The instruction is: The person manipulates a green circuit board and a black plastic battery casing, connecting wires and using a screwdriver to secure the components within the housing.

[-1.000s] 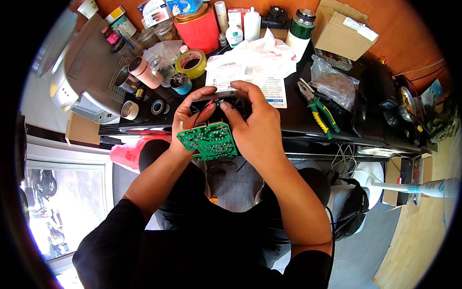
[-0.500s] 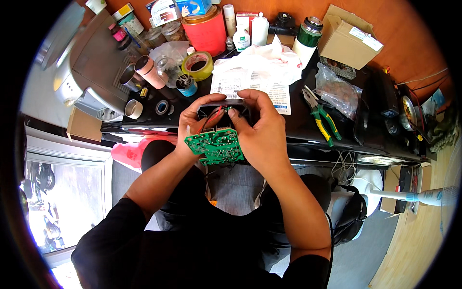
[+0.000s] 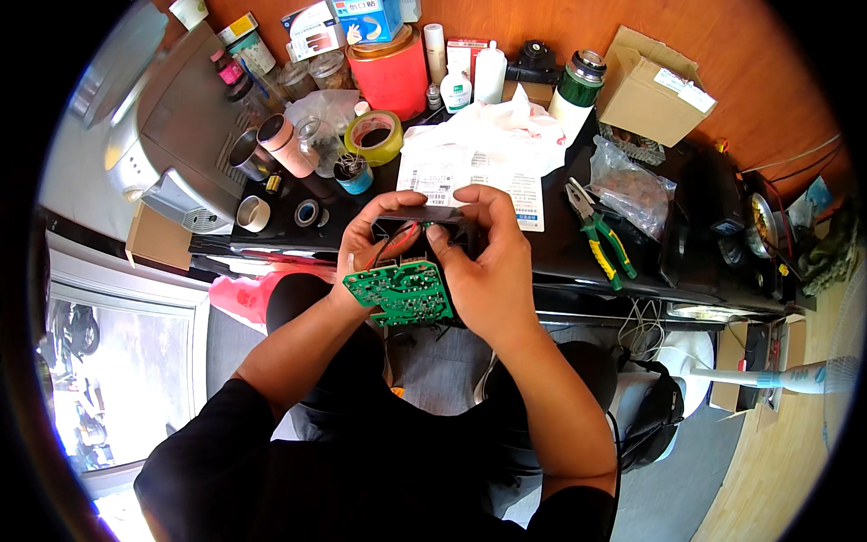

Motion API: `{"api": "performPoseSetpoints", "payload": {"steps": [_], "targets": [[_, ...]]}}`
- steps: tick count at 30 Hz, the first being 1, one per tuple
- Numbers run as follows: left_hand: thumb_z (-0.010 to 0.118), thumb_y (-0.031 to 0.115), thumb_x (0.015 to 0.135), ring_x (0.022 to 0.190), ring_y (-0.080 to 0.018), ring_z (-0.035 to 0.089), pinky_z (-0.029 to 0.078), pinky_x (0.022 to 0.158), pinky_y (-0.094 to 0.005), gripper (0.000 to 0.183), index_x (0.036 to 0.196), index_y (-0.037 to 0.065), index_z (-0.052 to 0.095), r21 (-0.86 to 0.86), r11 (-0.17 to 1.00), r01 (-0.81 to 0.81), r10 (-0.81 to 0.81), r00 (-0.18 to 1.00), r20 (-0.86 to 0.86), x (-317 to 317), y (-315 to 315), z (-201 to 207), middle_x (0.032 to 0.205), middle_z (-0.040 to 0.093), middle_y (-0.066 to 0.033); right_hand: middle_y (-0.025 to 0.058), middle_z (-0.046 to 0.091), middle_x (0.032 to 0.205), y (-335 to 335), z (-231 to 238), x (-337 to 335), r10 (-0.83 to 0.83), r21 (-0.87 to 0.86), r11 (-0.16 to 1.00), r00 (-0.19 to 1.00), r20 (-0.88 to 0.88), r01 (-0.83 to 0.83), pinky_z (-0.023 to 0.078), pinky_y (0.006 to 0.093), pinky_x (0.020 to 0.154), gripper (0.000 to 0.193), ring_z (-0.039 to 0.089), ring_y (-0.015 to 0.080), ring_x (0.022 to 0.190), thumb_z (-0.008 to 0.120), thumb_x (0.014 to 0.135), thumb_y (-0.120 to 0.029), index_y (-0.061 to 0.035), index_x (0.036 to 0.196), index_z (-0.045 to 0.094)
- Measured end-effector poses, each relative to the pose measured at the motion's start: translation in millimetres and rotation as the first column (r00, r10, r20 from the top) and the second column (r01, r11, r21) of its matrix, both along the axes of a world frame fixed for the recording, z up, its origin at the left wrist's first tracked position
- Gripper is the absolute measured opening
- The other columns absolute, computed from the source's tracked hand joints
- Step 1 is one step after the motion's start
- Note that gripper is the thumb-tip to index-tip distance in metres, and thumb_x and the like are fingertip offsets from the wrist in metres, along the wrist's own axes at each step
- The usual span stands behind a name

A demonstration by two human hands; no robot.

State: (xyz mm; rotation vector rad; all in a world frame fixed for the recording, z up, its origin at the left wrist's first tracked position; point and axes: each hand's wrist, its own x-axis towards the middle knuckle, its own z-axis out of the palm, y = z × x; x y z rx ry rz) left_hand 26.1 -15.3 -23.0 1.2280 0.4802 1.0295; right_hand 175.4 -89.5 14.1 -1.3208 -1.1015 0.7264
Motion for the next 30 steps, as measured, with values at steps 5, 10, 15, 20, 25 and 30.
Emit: {"api": "performPoseSetpoints", "payload": {"steps": [5,10,15,20,25,30], "targets": [[0.065,-0.003,0.095,0.106,-0.0103,0.061,0.052,0.091,-0.0242,0.035,0.129,0.001,0.063,-0.156,0.978,0.135,-0.122,0.988,0.093,2.3,-1.0,3.6,0.118,0.065,-0.0058,0.01,0.064,0.097,2.4,-12.1,4.5,-0.006,0.106,0.994,1.0,0.029,0.003,0.049,0.0288,0.079,0.042,0.061,0.0155,0.087,0.074,0.086,0.0,-0.0054,0.121,0.05],[0.066,-0.001,0.095,0.103,-0.0093,0.062,0.053,0.088,-0.0231,0.035,0.13,0.001,0.063,-0.09,0.99,0.105,-0.103,0.994,0.027,1.4,-1.7,3.4,0.113,0.067,-0.0055,0.0102,0.065,0.094,1.1,-10.9,5.3,-0.007,0.071,0.997,1.0,0.02,0.005,0.05,0.029,0.077,0.043,0.062,0.016,0.085,0.073,0.087,0.0,-0.0062,0.123,0.049],[0.066,0.0,0.096,0.1,-0.0102,0.064,0.054,0.086,-0.0237,0.031,0.127,0.002,0.066,0.021,1.0,0.017,-0.016,0.998,-0.064,3.5,-1.8,10.3,0.112,0.068,-0.0065,0.015,0.071,0.096,-2.1,-2.8,-0.7,-0.059,0.024,0.998,0.998,0.009,0.058,0.052,0.0305,0.077,0.044,0.067,0.0182,0.085,0.073,0.088,-0.002,-0.0062,0.125,0.049],[0.068,-0.005,0.091,0.1,-0.0109,0.064,0.054,0.088,-0.0253,0.031,0.122,-0.003,0.066,-0.122,0.992,0.043,-0.04,0.999,0.027,1.1,-5.7,9.9,0.11,0.069,-0.0069,0.016,0.073,0.098,-3.8,-0.3,-4.9,-0.082,0.016,0.997,0.995,0.049,0.082,0.053,0.0301,0.078,0.042,0.068,0.0177,0.087,0.073,0.089,-0.001,-0.0065,0.125,0.051],[0.068,-0.003,0.091,0.095,-0.01,0.064,0.052,0.086,-0.0248,0.026,0.117,-0.003,0.069,-0.003,0.998,-0.057,0.057,0.998,-0.006,2.2,-5.4,8.1,0.105,0.07,-0.007,0.0145,0.074,0.099,0.5,-6.7,-6.2,-0.098,0.023,0.995,0.995,0.018,0.097,0.052,0.0295,0.08,0.038,0.068,0.0166,0.088,0.074,0.089,-0.002,-0.0052,0.121,0.054],[0.07,-0.003,0.091,0.094,-0.009,0.064,0.052,0.084,-0.0255,0.024,0.115,-0.002,0.07,-0.066,0.996,-0.067,0.065,0.997,-0.037,3.4,-7.7,7.7,0.104,0.071,-0.0074,0.0129,0.075,0.097,2.8,-6.5,-6.3,-0.119,-0.009,0.993,0.992,0.036,0.12,0.052,0.0287,0.079,0.039,0.069,0.0159,0.087,0.074,0.088,-0.001,-0.0051,0.122,0.055]]}}
